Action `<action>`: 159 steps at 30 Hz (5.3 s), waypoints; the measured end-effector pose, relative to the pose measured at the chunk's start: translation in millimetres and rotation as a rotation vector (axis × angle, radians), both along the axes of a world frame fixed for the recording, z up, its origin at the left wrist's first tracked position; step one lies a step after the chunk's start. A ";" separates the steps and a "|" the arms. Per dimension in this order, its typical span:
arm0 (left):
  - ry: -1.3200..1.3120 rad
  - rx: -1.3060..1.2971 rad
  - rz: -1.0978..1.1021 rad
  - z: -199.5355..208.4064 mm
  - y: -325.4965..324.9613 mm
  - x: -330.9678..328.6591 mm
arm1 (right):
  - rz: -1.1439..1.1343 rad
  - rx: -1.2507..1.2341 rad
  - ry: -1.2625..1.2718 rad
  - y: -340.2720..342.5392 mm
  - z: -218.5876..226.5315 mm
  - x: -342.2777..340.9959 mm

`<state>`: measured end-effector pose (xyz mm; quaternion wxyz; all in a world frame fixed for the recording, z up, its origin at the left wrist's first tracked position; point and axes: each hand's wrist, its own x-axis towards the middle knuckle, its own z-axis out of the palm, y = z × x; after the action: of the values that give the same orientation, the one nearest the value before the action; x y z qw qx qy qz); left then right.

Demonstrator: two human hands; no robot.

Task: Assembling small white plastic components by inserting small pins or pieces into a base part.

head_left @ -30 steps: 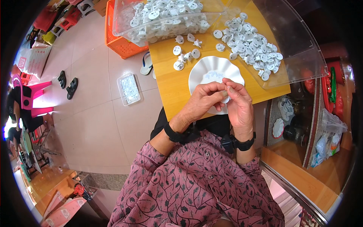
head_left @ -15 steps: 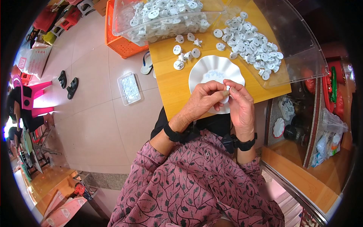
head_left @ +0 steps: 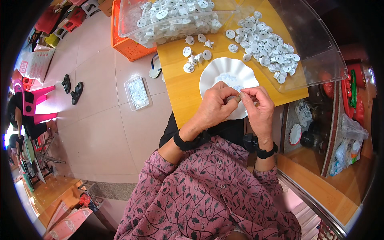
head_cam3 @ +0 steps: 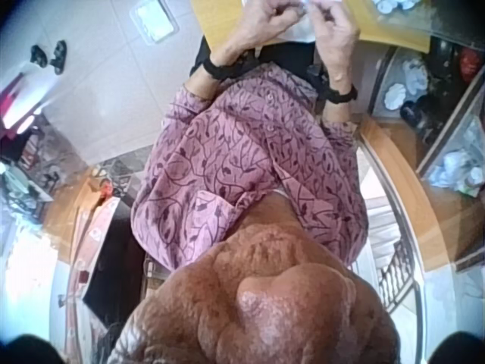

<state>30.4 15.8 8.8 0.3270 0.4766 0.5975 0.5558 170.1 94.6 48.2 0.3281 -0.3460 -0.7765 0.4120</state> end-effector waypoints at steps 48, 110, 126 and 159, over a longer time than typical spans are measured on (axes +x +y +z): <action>-0.614 -0.116 -0.168 10.0 -3.7 -8.3 | 0.019 -0.132 0.187 -8.3 -8.0 4.3; -1.040 0.045 -0.233 -6.0 -7.3 -17.1 | -0.081 0.176 0.140 -25.4 -3.3 -9.1; -1.015 0.057 -0.231 -2.0 -8.6 -17.7 | -0.070 0.210 0.078 -27.8 2.6 -6.8; -0.893 0.009 -0.226 -2.0 -9.0 -17.9 | -0.094 0.291 0.014 -29.1 1.9 -10.8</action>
<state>12.6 6.7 6.8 0.6091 0.2540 0.3397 0.6701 159.3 65.5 50.1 0.3988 -0.3279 -0.8087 0.2817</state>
